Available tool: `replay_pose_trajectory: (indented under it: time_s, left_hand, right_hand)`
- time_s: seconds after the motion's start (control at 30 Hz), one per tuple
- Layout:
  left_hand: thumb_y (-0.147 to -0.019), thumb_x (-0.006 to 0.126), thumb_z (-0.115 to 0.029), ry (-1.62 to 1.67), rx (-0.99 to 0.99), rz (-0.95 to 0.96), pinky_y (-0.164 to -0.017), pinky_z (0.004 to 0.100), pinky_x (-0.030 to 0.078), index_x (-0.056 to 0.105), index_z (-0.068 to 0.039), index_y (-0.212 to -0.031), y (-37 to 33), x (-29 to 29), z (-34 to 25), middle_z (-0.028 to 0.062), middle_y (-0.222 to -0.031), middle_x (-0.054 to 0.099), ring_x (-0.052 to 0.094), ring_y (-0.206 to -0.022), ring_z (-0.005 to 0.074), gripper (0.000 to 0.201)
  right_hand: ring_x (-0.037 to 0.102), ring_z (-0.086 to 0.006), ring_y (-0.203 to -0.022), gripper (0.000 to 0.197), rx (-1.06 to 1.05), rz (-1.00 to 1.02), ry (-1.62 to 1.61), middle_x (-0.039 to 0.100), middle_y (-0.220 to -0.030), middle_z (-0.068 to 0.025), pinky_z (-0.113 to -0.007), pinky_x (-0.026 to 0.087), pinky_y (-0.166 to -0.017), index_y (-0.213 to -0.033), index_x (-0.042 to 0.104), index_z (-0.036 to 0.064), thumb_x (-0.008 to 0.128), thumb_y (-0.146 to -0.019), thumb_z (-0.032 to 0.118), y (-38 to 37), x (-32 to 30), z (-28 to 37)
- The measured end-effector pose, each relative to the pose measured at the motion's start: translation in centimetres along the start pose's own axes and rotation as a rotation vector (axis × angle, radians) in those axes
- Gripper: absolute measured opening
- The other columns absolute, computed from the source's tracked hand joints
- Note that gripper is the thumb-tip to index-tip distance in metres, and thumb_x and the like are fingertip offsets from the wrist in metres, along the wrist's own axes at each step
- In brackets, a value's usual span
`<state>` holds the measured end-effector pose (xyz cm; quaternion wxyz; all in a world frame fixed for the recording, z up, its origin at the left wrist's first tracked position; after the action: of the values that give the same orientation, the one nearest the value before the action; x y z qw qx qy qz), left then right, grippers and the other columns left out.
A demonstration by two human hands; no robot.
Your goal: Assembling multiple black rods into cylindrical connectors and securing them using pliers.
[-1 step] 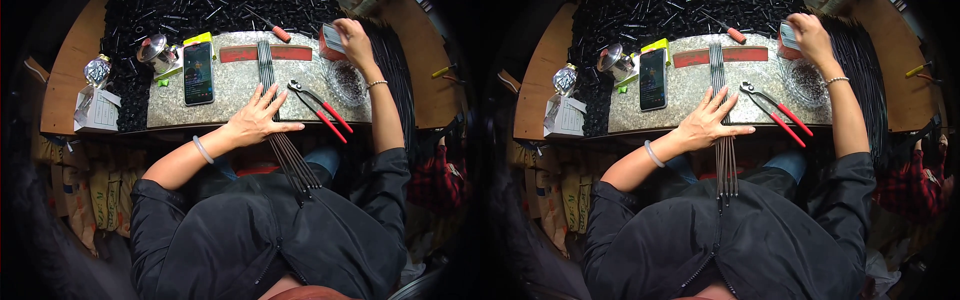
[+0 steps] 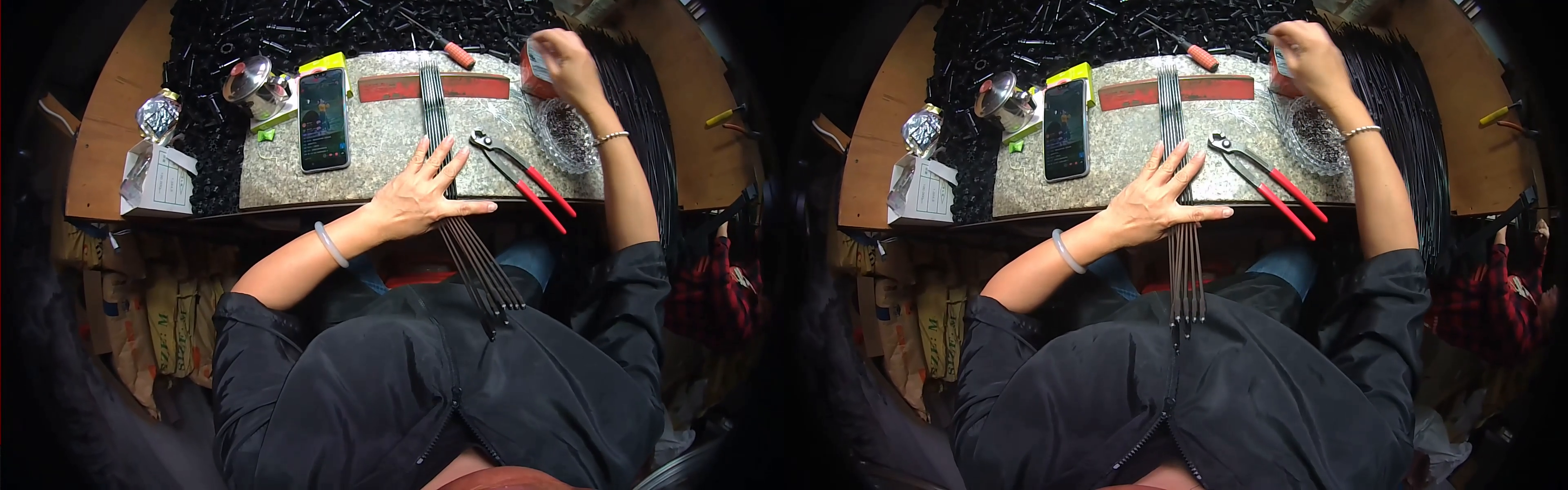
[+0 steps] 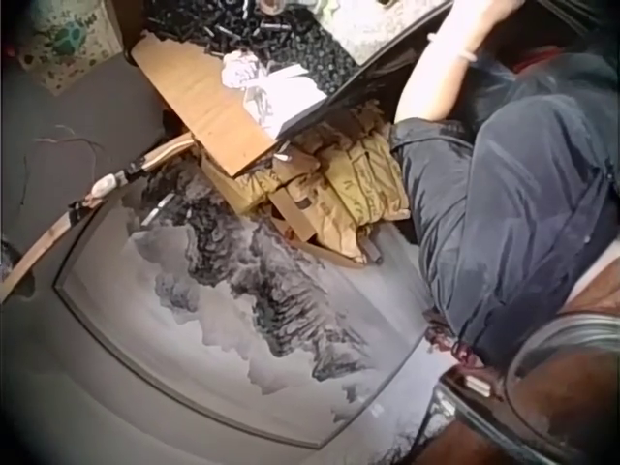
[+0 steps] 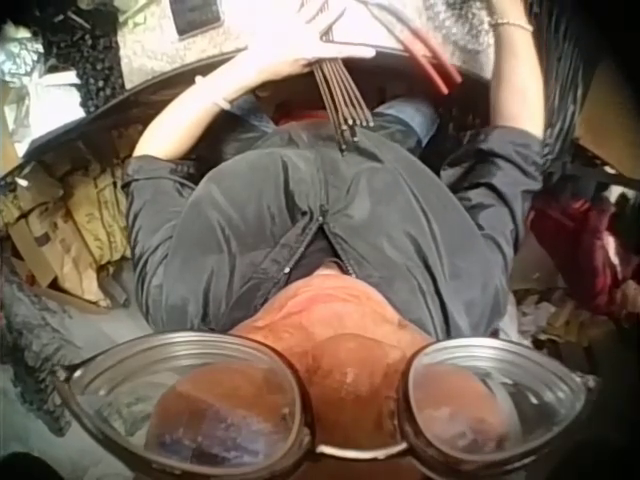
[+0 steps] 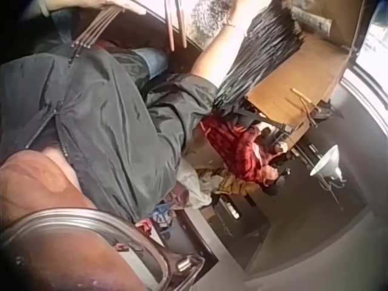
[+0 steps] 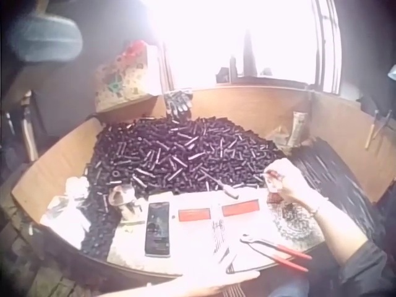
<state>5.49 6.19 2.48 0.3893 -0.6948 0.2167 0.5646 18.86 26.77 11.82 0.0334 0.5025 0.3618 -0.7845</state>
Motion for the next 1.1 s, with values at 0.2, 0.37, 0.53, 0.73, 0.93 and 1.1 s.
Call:
replay_pose_trajectory:
  time_s: [0.2,0.37,0.53,0.73,0.93,1.1]
  left_hand:
    - [-0.080,0.054,-0.017,0.007,-0.002,-0.003,-0.101,0.0620,0.025,0.034,-0.049,-0.133,0.0,-0.1,0.0,0.0255,-0.136,0.034,0.030,-0.128,0.0471,0.065]
    - [-0.080,0.054,-0.018,-0.007,-0.004,0.024,-0.101,0.0617,0.025,0.034,-0.048,-0.133,-0.1,0.0,0.0,0.0255,-0.137,0.034,0.031,-0.128,0.0470,0.064]
    - [-0.081,0.053,-0.018,-0.012,0.003,0.014,-0.101,0.0616,0.025,0.034,-0.048,-0.133,-0.2,-0.1,0.0,0.0255,-0.136,0.035,0.031,-0.127,0.0468,0.063]
    - [-0.082,0.051,-0.019,0.012,-0.005,-0.029,-0.101,0.0612,0.026,0.035,-0.048,-0.133,0.0,-0.3,0.2,0.0254,-0.134,0.037,0.034,-0.126,0.0468,0.061]
    - [-0.082,0.052,-0.021,-0.003,-0.002,-0.043,-0.101,0.0611,0.026,0.035,-0.048,-0.133,0.0,-0.2,0.1,0.0251,-0.134,0.037,0.034,-0.125,0.0465,0.060]
    - [-0.084,0.056,-0.035,-0.028,-0.013,-0.006,-0.100,0.0607,0.027,0.037,-0.049,-0.131,-0.1,-0.1,0.2,0.0222,-0.139,0.033,0.031,-0.128,0.0446,0.053]
  right_hand:
    - [0.064,-0.0292,-0.084,0.020,0.016,0.324,-0.249,0.066,-0.089,-0.0146,-0.034,0.049,-0.076,-0.092,0.068,0.0052,0.064,-0.080,0.021,-0.7,8.8,5.8]
    - [0.065,-0.0257,-0.089,0.020,0.138,0.360,-0.343,0.066,-0.092,-0.0153,-0.033,0.049,-0.078,-0.093,0.068,0.0046,0.063,-0.080,0.018,-0.8,11.3,5.1]
    - [0.064,-0.0200,-0.080,0.018,0.108,0.233,-0.437,0.067,-0.089,-0.0124,-0.030,0.048,-0.076,-0.093,0.068,0.0035,0.066,-0.080,0.017,-0.7,11.7,4.7]
    - [0.063,-0.0195,-0.080,0.019,0.104,0.270,-0.427,0.067,-0.090,-0.0124,-0.030,0.048,-0.076,-0.094,0.069,0.0040,0.067,-0.080,0.016,-0.8,12.0,5.1]
    - [0.063,-0.0177,-0.081,0.018,0.087,0.264,-0.482,0.066,-0.089,-0.0116,-0.029,0.048,-0.075,-0.093,0.068,0.0023,0.066,-0.081,0.015,-0.7,12.3,5.0]
    - [0.063,-0.0166,-0.081,0.017,0.059,0.264,-0.458,0.066,-0.089,-0.0110,-0.028,0.048,-0.075,-0.093,0.068,0.0014,0.065,-0.082,0.014,-0.7,12.0,5.5]
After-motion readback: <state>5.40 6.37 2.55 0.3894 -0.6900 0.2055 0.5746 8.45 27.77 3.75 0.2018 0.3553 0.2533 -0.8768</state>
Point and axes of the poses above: each hand's wrist, its own y-axis away from the middle knuckle, its own x-axis out of the palm, z = x × y, the point moved 10 cm from there along -y, towards the middle knuckle
